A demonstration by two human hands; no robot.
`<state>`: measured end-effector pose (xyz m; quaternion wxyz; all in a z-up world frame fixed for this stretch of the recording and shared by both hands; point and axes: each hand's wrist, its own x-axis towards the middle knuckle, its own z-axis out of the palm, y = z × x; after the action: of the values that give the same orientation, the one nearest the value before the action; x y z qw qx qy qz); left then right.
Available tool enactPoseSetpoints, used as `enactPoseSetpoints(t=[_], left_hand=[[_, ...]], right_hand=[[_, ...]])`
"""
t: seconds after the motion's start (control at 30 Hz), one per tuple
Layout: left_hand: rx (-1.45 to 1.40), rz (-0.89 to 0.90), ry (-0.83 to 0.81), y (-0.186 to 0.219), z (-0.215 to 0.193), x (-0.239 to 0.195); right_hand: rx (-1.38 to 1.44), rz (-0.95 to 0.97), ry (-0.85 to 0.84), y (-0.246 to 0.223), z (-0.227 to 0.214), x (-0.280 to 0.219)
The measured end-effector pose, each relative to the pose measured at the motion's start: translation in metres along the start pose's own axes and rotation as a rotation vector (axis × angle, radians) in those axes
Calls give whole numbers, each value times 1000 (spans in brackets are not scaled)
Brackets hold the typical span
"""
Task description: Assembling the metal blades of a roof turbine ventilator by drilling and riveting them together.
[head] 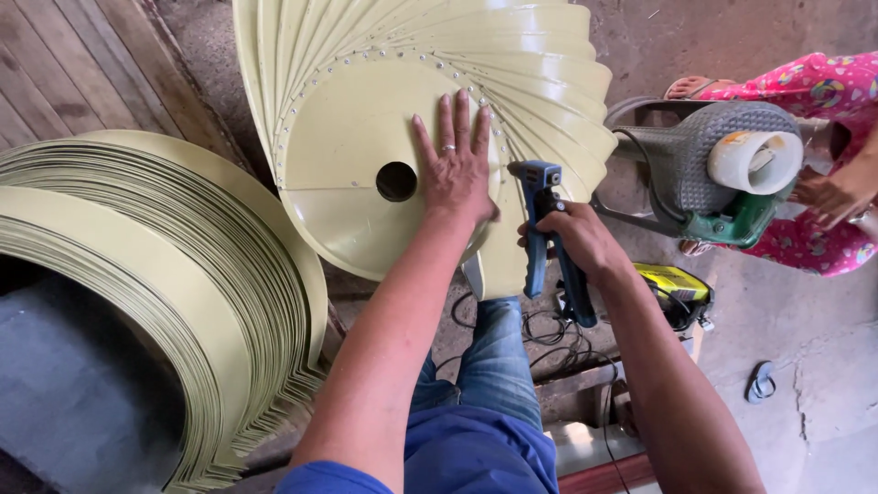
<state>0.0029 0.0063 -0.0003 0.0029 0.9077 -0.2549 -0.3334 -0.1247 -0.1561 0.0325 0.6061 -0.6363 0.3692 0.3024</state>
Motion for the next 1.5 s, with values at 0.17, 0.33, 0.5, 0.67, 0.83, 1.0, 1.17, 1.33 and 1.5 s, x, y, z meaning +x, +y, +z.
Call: enactPoseSetpoints(t=[0.17, 0.33, 0.5, 0.67, 0.83, 1.0, 1.17, 1.33, 1.5], left_hand=[[5, -9, -4, 2, -3, -2], [22, -9, -2, 1, -9, -5], [-55, 69, 39, -10, 14, 6], [-234, 101, 193, -15, 40, 21], [-183, 60, 126, -5, 25, 8], [-150, 45, 118, -2, 23, 13], [-125, 46, 108, -5, 17, 10], [-138, 41, 120, -4, 22, 8], [-108, 66, 127, -3, 21, 7]], right_hand=[[-479, 61, 61, -23, 3, 9], [-626, 1, 33, -16, 0, 26], [-605, 36, 13, 1, 2, 44], [-592, 11, -10, -8, 1, 44], [-549, 137, 1, -10, 8, 26], [-293, 161, 27, 20, 5, -22], [-243, 44, 75, 39, 15, -15], [-433, -90, 328, 43, 34, -13], [-1015, -42, 293, 25, 17, -28]])
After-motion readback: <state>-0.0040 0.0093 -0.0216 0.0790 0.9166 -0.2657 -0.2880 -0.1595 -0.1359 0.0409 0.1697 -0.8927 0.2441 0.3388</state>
